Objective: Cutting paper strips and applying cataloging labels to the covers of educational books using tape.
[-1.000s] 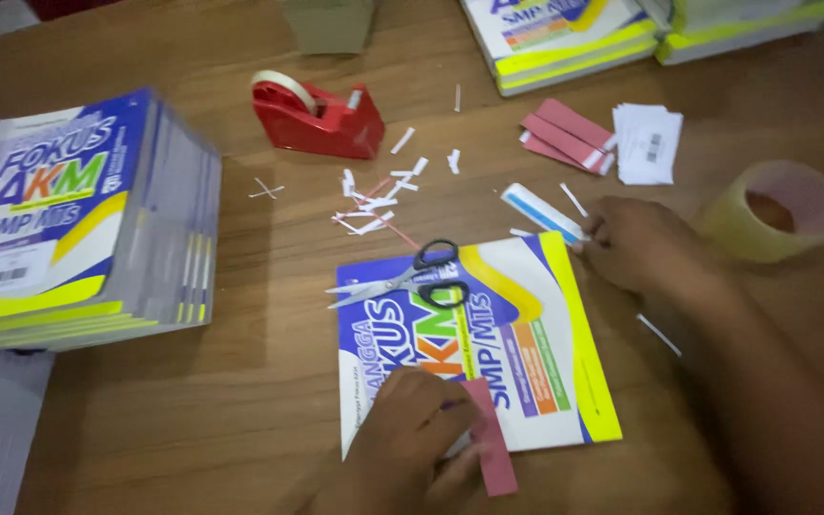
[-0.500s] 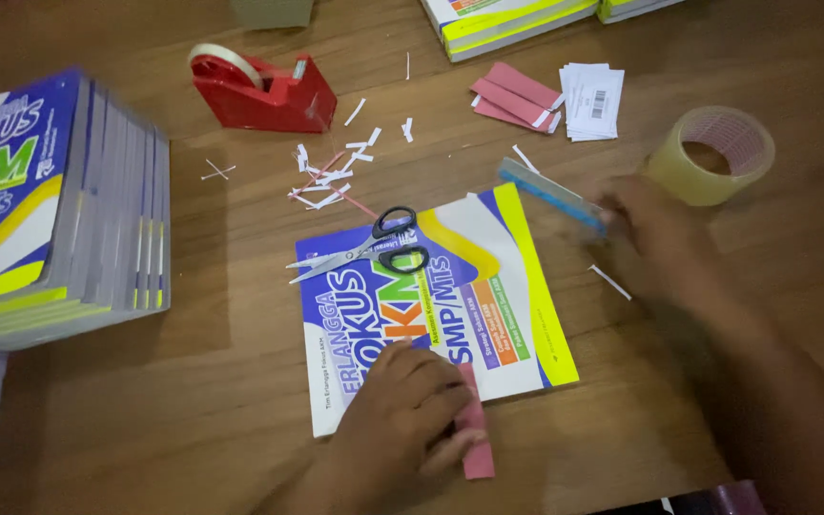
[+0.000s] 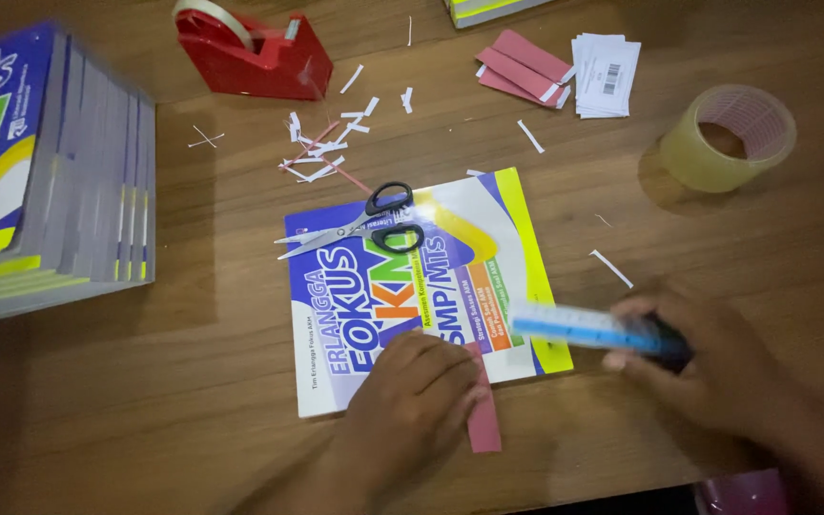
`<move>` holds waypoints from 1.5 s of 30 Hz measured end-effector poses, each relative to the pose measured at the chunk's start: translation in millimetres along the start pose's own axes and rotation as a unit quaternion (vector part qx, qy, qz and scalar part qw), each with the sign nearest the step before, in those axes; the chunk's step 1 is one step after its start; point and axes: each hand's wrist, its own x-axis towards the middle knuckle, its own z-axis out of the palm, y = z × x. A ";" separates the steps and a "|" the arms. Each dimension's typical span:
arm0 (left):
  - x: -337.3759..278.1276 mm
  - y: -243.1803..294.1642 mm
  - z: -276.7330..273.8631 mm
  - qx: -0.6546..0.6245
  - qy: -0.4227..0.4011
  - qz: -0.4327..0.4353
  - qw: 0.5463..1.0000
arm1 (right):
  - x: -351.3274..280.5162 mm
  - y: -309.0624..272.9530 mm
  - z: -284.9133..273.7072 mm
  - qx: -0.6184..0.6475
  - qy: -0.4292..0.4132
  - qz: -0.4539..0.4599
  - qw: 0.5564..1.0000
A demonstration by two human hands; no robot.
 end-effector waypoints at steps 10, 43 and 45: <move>2.1 -0.2 3.1 0.011 -0.007 -0.042 0.999 | -13.1 7.6 8.7 -0.016 -0.126 -0.075 0.989; -25.6 -27.6 21.0 0.029 -0.150 -0.094 0.984 | 5.8 0.9 20.0 0.015 -0.180 -0.050 0.982; -21.0 -23.0 17.7 0.019 -0.137 -0.103 0.985 | 5.5 1.1 21.1 0.028 -0.158 -0.070 0.985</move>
